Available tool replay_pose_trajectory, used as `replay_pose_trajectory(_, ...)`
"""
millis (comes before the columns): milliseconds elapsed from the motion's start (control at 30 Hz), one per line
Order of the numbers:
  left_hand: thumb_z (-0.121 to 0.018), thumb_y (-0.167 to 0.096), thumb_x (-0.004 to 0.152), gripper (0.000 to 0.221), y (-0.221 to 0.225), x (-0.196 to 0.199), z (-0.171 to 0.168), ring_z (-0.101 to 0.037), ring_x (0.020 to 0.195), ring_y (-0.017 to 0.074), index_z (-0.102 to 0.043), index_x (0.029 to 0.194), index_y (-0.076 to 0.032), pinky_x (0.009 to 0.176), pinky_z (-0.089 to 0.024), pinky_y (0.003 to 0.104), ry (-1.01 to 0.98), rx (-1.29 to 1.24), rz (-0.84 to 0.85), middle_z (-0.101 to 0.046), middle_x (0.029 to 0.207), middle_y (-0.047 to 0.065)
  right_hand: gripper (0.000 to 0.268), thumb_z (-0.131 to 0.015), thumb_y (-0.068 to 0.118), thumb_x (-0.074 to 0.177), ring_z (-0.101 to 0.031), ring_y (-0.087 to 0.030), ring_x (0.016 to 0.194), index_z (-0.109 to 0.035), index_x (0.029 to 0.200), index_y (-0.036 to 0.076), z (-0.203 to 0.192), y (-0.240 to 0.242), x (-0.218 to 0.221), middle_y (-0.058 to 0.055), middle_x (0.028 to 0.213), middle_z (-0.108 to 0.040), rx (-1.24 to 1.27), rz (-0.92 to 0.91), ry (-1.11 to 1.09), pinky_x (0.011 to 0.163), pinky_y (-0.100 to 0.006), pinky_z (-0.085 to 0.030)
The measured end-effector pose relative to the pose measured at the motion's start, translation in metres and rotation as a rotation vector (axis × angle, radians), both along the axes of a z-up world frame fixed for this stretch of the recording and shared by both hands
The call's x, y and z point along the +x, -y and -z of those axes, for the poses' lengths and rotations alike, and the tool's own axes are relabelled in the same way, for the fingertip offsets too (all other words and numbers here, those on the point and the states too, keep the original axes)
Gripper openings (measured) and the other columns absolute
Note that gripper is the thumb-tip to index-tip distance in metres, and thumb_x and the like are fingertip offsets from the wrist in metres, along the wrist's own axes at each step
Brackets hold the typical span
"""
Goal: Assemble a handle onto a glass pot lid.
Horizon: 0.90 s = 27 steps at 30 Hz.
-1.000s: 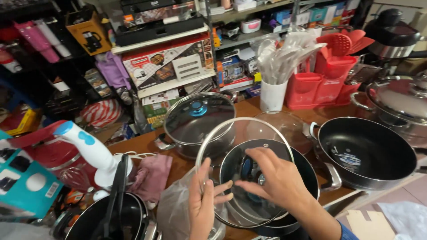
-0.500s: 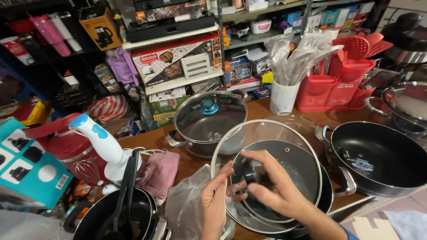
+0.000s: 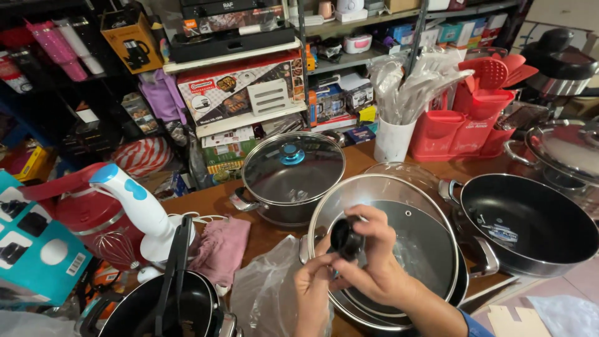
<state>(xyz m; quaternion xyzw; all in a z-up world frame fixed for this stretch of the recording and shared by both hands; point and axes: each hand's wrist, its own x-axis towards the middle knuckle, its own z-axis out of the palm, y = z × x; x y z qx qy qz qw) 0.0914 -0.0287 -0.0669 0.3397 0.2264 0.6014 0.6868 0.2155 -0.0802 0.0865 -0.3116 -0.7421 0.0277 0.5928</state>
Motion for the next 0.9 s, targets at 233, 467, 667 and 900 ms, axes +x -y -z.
replay_pose_trajectory(233,-0.055,-0.058,0.087,0.063,0.006,-0.013,-0.056,-0.071,0.117,0.0373,-0.084,0.092,-0.002,0.092,-0.056,0.043,0.097,-0.048,0.172,-0.054,0.155,0.027,0.071,-0.087,0.031,0.085,-0.064,-0.034,0.108,-0.037,0.135,0.027,0.02,0.0,-0.005,-0.021,0.137,-0.044,0.434,0.129,0.027,0.098,-0.047,-0.061)
replay_pose_trajectory(467,-0.065,-0.064,0.086,0.07,0.015,-0.022,-0.064,-0.07,0.119,0.039,-0.08,0.111,0.0,0.099,-0.054,0.047,0.022,0.204,0.113,-0.057,0.147,0.034,0.072,-0.089,0.023,0.086,-0.061,-0.028,0.101,-0.044,0.142,0.034,0.033,-0.011,-0.009,-0.013,0.144,-0.041,0.423,0.089,0.073,0.088,-0.041,-0.056)
replay_pose_trajectory(667,-0.098,-0.041,0.075,0.093,0.015,-0.019,-0.06,-0.072,0.114,0.0387,-0.054,0.142,0.005,0.085,-0.067,0.034,0.152,0.392,0.286,-0.03,0.167,0.021,0.053,-0.066,0.018,0.093,-0.051,-0.031,0.134,-0.032,0.133,0.01,-0.005,0.0,-0.022,-0.025,0.139,-0.047,0.056,0.188,-0.241,0.113,-0.043,-0.042)
replay_pose_trajectory(900,-0.061,-0.012,0.096,0.033,0.027,-0.014,-0.087,-0.083,0.089,0.0286,-0.073,0.123,0.0,0.062,-0.07,0.034,-0.192,0.195,-0.032,-0.07,0.131,0.017,0.053,-0.063,0.012,0.097,-0.049,-0.027,0.136,-0.033,0.141,0.006,-0.002,0.009,-0.018,-0.021,0.145,-0.046,-0.143,-0.049,-0.395,0.116,-0.039,-0.041)
